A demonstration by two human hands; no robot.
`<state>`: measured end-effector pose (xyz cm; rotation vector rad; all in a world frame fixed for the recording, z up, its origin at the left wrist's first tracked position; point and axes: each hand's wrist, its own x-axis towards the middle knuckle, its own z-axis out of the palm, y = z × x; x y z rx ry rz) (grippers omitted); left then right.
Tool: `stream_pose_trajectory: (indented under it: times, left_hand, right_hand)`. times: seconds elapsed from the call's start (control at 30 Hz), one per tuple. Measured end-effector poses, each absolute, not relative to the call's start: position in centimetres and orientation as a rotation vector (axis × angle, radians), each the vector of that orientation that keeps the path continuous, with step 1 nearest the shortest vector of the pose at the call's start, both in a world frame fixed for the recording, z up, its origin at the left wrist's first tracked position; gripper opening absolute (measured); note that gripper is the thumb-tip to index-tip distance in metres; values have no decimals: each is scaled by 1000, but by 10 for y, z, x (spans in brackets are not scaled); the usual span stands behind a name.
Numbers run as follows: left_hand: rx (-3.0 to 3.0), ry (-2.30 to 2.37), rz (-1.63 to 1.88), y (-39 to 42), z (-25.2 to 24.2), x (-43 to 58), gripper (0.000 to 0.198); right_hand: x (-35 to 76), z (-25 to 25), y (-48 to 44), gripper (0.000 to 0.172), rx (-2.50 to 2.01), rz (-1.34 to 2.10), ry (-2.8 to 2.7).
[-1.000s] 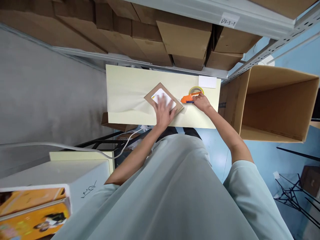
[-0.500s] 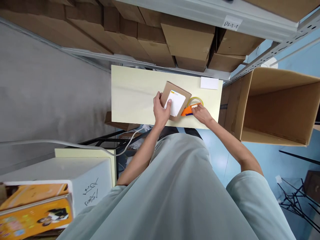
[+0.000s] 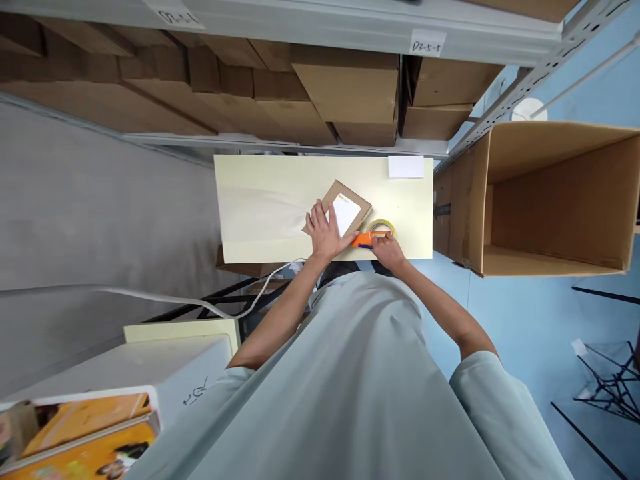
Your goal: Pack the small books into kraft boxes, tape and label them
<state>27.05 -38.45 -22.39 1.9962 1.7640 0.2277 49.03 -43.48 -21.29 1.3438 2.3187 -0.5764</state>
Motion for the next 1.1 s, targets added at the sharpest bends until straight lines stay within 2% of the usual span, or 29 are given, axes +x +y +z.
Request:
stream_pose_trajectory:
  times: [0.27, 0.53, 0.8, 0.93, 1.1]
  left_hand:
    - [2075, 1717, 251, -385, -233, 260, 116]
    - [2124, 1593, 288, -382, -235, 254, 116]
    - [2361, 1146, 84, -358, -203, 223, 126]
    - [2407, 1012, -76, -333, -185, 201, 133]
    - [2362, 912, -259, -325, -181, 203, 130]
  right_hand:
    - [559, -202, -446, 49, 1224, -608, 2314]
    - [652, -175, -410, 49, 1312, -355, 2221]
    - [610, -183, -353, 43, 1213, -244, 2379]
    - [585, -186, -359, 38, 1072, -233, 2437]
    - [542, -193, -379, 40, 955, -314, 2434]
